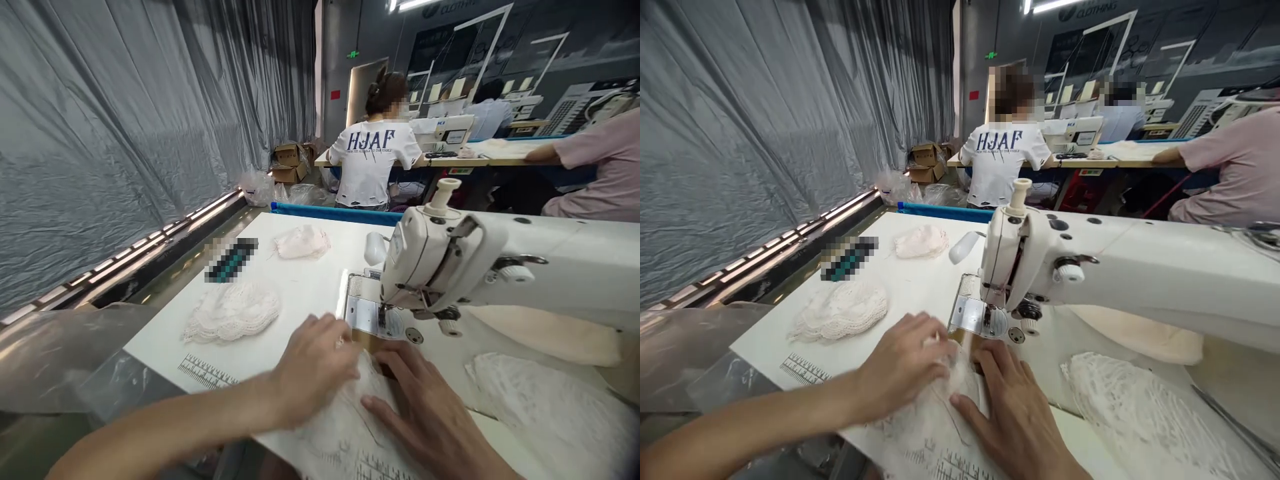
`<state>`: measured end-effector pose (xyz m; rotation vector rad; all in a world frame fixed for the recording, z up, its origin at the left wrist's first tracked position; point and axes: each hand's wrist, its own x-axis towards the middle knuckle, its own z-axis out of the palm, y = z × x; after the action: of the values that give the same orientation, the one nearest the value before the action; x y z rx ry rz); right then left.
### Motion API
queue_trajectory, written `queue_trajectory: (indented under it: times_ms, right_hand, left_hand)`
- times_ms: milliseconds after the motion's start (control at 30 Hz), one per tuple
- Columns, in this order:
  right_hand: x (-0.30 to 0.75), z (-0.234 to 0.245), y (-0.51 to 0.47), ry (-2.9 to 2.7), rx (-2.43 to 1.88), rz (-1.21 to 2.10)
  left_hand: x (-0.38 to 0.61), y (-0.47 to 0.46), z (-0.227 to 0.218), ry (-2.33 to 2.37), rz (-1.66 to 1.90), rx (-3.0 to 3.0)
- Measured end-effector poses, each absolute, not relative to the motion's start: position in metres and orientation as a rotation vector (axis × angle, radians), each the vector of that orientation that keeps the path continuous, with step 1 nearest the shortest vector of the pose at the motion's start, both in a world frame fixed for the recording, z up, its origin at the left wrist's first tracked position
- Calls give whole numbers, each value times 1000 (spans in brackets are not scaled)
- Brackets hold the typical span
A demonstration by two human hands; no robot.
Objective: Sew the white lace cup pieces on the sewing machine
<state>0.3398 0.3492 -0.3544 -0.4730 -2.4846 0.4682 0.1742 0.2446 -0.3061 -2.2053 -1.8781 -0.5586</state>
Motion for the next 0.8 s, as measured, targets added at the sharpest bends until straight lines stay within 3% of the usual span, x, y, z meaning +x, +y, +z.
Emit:
queue_trajectory:
  times_ms: [100, 300, 467, 533, 667, 800]
  right_hand:
    - [331, -354, 341, -2419, -592, 750]
    - [343, -332, 325, -2390, -649, 1080]
    - [367, -309, 294, -2115, -496, 1912]
    - [375, -307, 283, -2027, -437, 2105]
    - [392, -312, 265, -2048, -487, 2185]
    - [409, -318, 248, -2293, -590, 2006]
  left_hand:
    - [158, 278, -298, -2286, -580, -2464]
    - [161, 252, -288, -2637, -1142, -2607]
    - [176, 194, -275, -3016, -1805, -2412]
    - [182, 179, -276, -3083, -2000, -2293]
    - [193, 159, -290, -3179, -2168, -2204]
    - [202, 145, -309, -3258, -2117, -2264]
